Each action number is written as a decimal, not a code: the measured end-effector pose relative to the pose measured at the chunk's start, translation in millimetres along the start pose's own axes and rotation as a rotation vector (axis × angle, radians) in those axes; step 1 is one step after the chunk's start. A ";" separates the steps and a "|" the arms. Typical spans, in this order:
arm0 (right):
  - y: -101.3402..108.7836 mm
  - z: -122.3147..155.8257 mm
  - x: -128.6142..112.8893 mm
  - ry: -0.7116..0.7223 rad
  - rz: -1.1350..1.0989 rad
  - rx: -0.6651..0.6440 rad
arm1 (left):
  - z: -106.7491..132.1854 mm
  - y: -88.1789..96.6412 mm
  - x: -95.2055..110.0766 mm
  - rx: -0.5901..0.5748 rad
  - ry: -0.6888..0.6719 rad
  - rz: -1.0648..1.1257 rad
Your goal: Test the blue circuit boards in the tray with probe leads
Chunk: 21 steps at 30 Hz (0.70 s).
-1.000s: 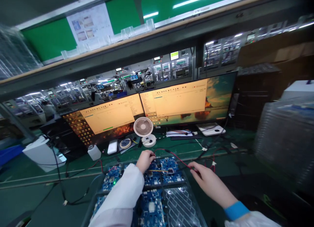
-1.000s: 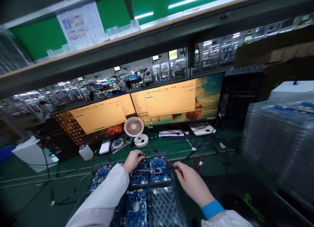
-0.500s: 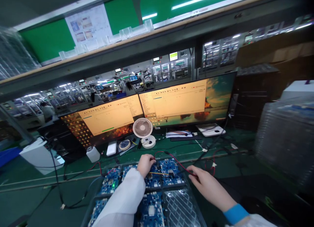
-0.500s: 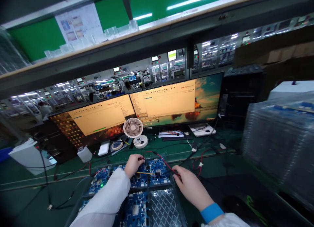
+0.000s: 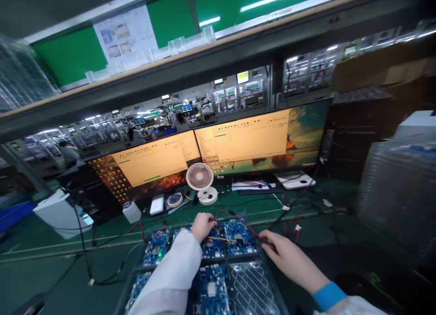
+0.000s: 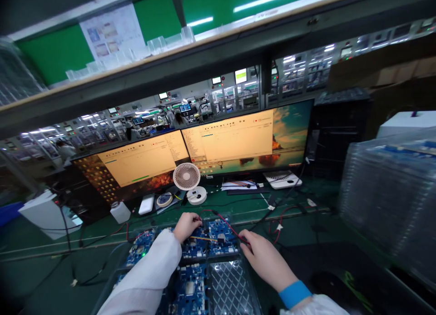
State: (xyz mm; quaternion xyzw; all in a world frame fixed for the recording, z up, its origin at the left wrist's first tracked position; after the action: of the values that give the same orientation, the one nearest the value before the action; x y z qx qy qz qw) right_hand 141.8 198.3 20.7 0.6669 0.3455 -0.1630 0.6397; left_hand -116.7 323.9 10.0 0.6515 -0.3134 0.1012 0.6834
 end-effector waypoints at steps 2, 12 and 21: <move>0.6 -0.2 -0.1 0.002 -0.001 -0.003 | 2.4 0.6 -0.3 -0.023 -0.017 0.019; 4.2 1.3 0.6 -0.012 0.015 -0.018 | -0.3 -7.5 -6.2 0.004 0.000 0.038; 35.2 12.2 -0.1 0.002 0.155 0.136 | 30.4 13.2 -1.0 0.015 0.109 0.016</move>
State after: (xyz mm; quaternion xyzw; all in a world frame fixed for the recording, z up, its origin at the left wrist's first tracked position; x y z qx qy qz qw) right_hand 168.0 188.5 45.3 0.7336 0.2819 -0.1354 0.6033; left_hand -133.8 297.0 19.0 0.6476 -0.2803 0.1442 0.6937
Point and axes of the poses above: each hand's wrist, its own z-axis away from the middle knuckle, its own y-axis out of the back of the hand, x = y × z, the point moved 2 cm from there along -z, towards the middle knuckle, and after that the axes turned 2 degrees about z, right-handed, at the moved point
